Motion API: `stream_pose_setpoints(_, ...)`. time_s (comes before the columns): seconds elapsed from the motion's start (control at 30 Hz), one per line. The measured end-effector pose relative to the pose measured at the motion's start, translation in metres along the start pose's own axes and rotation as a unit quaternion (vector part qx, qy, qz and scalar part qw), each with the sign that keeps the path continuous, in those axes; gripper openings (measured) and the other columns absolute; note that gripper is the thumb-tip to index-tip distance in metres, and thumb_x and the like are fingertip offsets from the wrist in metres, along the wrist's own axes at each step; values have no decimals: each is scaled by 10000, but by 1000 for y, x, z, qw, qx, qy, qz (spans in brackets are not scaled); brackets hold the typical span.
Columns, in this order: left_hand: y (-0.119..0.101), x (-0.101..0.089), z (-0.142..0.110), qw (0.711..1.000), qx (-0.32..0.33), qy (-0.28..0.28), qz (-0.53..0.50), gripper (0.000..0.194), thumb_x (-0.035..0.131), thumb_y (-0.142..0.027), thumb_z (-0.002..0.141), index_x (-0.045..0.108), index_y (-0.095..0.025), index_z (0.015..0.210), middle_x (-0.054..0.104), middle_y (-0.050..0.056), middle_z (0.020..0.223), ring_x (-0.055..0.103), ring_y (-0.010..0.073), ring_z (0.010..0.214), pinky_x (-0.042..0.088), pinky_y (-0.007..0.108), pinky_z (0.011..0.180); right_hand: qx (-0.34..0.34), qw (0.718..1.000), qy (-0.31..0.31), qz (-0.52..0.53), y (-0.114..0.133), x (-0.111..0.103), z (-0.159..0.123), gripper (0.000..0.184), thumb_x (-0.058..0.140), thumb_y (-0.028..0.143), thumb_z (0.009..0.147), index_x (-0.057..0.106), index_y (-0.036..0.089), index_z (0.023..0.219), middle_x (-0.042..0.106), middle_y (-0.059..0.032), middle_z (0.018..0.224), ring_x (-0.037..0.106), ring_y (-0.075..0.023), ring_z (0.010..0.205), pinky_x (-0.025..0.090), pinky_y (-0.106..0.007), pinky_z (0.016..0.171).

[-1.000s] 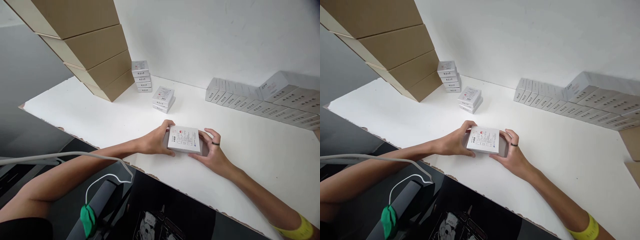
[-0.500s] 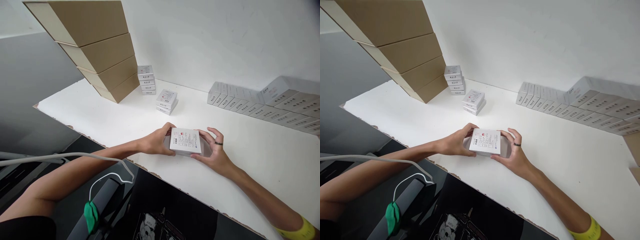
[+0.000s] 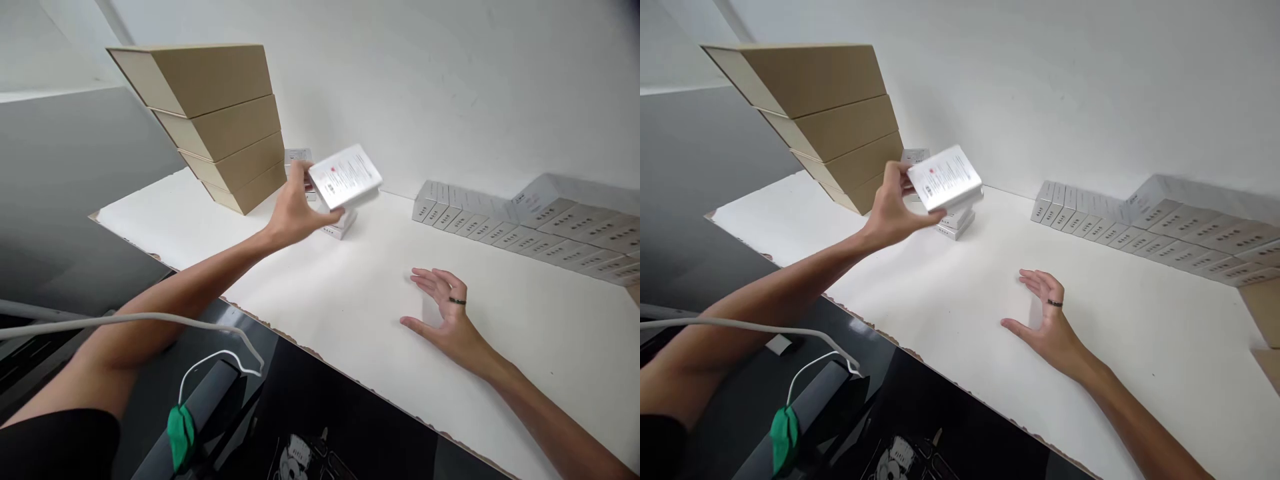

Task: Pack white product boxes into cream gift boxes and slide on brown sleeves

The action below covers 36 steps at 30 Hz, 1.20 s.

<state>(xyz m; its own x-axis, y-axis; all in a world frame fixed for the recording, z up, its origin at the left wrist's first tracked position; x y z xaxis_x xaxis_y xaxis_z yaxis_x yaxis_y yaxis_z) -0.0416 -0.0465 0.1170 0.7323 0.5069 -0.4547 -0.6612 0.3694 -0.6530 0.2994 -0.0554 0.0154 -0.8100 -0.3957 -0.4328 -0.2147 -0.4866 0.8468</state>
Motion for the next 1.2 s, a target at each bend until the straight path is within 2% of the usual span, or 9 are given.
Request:
stream_pose_setpoints(0.1, 20, 23, 13, 988, -121, -69, 64, 692, 910, -192, 606, 396, -230, 1067, 558, 63, 1112, 597, 288, 1101, 558, 469, 926, 38, 999, 24, -6, 0, 4, -5, 691, 734, 472, 902, 289, 426, 1428, 402, -63, 1555, 466, -281, 1430, 364, -660, 1222)
stream_pose_setpoints(0.17, 31, 38, 10, 975, -191, -54, 95, 683, 927, -206, 574, 395, -223, 1003, 521, 69, 1076, 561, 320, 1120, 532, 495, 929, 78, 995, 54, -24, 1, 6, -9, 637, 692, 508, 925, 314, 451, 1435, 376, -36, 1583, 426, -286, 1462, 383, -659, 1206)
stream_pose_setpoints(0.27, 39, 49, 4, 967, -227, -34, 110, 634, 926, -286, 599, 392, -222, 936, 485, 64, 1035, 538, 326, 1107, 502, 504, 932, 122, 988, 87, -33, 2, 7, -15, 641, 656, 546, 939, 293, 477, 1462, 338, -18, 1613, 379, -284, 1493, 509, -590, 1114)
stream_pose_setpoints(0.37, 37, 49, 3, 965, -235, -26, 110, 646, 912, -336, 640, 381, -229, 993, 477, 64, 1072, 523, 301, 1123, 489, 472, 942, 133, 986, 96, -31, 3, 8, -16, 657, 637, 563, 945, 263, 473, 1477, 312, -25, 1626, 380, -276, 1492, 581, -517, 1027)
stream_pose_setpoints(0.57, 37, 54, -2, 964, -243, -21, 106, 794, 927, -360, 620, 352, -225, 1149, 472, 106, 1235, 495, 327, 1237, 453, 508, 1043, 109, 985, 117, -63, -1, 12, -18, 675, 611, 553, 962, 206, 451, 1493, 301, -23, 1630, 356, -254, 1508, 342, -603, 1251)
stream_pose_setpoints(0.77, 41, 80, -24, 957, -264, -50, 111, 1181, 998, -346, 496, 216, -218, 1372, 285, 201, 1500, 310, 413, 1464, 316, 574, 1199, 99, 987, 109, -63, -5, 16, -19, 661, 611, 544, 962, 204, 442, 1472, 305, -37, 1620, 365, -252, 1502, 318, -618, 1258)
stream_pose_setpoints(0.97, 49, 88, -27, 954, -279, -59, 95, 1029, 901, -222, 631, 202, -238, 1386, 365, 192, 1474, 437, 392, 1399, 353, 603, 1159, 97, 988, 109, -58, -2, 16, -19, 671, 613, 525, 963, 195, 435, 1480, 287, -59, 1622, 383, -267, 1491, 432, -610, 1181)
stream_pose_setpoints(1.1, 56, 90, -23, 955, -279, -64, 76, 952, 902, -218, 634, 257, -227, 1335, 474, 175, 1394, 483, 367, 1355, 420, 537, 1125, 37, 994, 65, -75, 3, 15, 9, 630, 679, 511, 910, 311, 374, 1403, 374, -88, 1552, 421, -294, 1459, 377, -635, 1209)
stream_pose_setpoints(1.2, 59, 92, -23, 955, -283, -69, 62, 912, 902, -230, 643, 279, -218, 1309, 528, 167, 1337, 541, 344, 1288, 486, 479, 1059, 17, 998, 7, -68, 3, 21, 59, 726, 706, 544, 863, 260, 331, 1395, 362, -132, 1542, 437, -295, 1442, 324, -618, 1245)
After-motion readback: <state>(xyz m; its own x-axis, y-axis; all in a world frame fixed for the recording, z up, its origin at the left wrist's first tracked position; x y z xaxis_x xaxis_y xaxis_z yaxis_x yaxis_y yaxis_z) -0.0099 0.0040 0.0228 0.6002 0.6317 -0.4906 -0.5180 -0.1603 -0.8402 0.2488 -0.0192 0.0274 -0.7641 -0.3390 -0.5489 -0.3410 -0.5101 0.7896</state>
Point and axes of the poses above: each hand's wrist, its own z-axis towards the middle knuckle, its own x-axis out of the palm, y = z × x, the point moved 1 cm from there along z, towards the middle knuckle
